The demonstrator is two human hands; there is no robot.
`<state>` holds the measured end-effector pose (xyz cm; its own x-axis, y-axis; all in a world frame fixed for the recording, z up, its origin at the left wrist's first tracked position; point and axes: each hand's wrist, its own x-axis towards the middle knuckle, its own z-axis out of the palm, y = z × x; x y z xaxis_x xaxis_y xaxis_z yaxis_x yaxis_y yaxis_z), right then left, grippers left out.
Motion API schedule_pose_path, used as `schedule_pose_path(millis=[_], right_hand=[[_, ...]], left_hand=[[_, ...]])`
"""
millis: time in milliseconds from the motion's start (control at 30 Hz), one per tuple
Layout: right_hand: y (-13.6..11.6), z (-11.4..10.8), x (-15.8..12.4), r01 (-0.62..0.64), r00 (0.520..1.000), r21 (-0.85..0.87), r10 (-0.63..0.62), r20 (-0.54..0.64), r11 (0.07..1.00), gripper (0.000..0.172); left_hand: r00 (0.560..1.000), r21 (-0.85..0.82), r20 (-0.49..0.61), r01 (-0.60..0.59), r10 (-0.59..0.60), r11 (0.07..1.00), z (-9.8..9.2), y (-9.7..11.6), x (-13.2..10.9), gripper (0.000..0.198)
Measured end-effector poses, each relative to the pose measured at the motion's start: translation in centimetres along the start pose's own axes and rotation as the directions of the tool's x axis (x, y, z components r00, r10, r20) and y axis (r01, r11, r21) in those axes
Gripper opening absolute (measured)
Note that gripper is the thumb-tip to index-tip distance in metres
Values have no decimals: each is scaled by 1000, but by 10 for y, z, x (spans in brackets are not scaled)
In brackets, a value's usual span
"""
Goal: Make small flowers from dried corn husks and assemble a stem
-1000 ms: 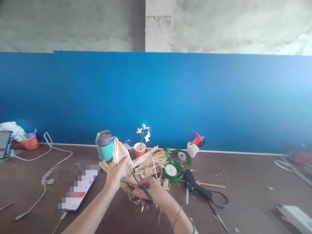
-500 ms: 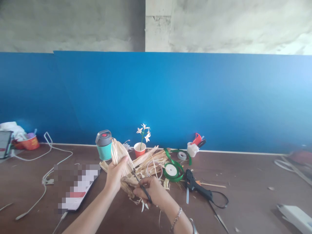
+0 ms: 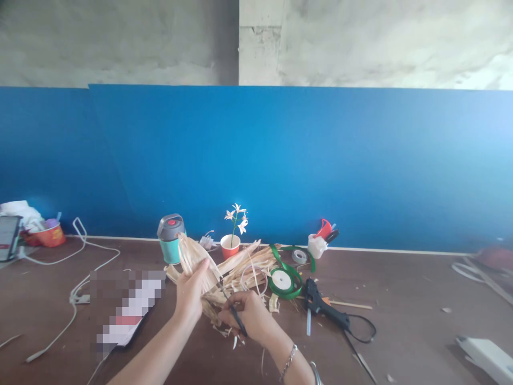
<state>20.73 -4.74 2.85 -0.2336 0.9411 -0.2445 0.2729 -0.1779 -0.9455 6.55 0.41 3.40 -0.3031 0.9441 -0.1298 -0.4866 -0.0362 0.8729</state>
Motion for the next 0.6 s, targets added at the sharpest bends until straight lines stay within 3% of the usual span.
schedule_pose_path(millis=[600], right_hand=[[3,7,4,61,998,79,-59,-29,995,30]], left_hand=[[987,-136,-139,63,-82,989,10,7,-12,31]])
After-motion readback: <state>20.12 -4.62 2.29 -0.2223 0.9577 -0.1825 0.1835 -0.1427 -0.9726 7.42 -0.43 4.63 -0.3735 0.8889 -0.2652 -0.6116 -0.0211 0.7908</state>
